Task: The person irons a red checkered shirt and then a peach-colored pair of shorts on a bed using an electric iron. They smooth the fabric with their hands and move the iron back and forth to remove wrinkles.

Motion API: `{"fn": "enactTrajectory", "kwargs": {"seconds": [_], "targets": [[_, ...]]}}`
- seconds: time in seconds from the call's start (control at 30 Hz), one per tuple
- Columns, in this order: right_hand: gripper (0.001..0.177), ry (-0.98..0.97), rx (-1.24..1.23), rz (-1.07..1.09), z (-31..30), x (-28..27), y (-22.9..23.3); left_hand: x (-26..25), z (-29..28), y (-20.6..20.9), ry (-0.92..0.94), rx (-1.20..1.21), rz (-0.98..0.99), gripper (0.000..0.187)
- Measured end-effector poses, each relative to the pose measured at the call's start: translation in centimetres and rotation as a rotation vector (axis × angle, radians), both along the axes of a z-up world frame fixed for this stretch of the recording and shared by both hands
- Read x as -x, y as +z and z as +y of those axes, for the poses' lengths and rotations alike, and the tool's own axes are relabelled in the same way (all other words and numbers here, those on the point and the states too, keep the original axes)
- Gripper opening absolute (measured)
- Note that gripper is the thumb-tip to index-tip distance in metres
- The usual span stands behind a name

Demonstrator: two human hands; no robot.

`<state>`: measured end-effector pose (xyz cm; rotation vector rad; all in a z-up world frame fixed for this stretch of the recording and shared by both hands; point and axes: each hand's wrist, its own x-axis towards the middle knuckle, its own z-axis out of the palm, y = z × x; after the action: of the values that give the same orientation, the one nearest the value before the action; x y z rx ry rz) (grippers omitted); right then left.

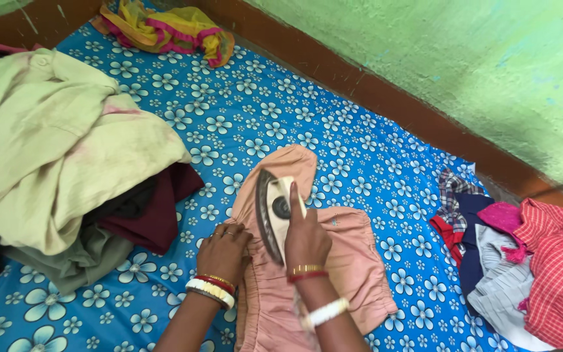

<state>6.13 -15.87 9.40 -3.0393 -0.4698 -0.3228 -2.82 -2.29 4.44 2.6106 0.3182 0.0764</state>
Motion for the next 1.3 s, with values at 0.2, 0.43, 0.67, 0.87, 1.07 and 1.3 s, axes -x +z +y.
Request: {"fn": "enactTrajectory", "kwargs": {"seconds": [0.2, 0.43, 0.67, 0.87, 1.07, 1.3], "targets": [[0.078, -0.094, 0.000, 0.138, 1.4, -5.9, -0.4, 0.1, 0.5, -0.6, 0.012, 0.033, -0.040, 0.045], [0.085, 0.074, -0.119, 0.141, -0.9, -1.7, -1.6, -0.1, 0.8, -0.7, 0.019, 0.080, 0.004, 0.041], [0.078, -0.018, -0.052, 0.137, -1.6, 1.5, -0.8, 0.0, 0.6, -0.6, 0.023, 0.106, 0.021, 0.042], [0.077, -0.129, -0.047, 0.169, 0.4, -5.3, -0.4, -0.2, 0.7, -0.6, 0.018, 0.080, -0.011, 0.041], [0.077, -0.151, -0.068, 0.201, 0.7, -8.8, -1.5, -0.1, 0.6, -0.5, 0.025, 0.085, -0.004, 0.039], [0.077, -0.097, -0.088, 0.223, -2.3, -1.1, -1.1, -0.2, 0.8, -1.2, 0.010, 0.076, 0.001, 0.040]]}}
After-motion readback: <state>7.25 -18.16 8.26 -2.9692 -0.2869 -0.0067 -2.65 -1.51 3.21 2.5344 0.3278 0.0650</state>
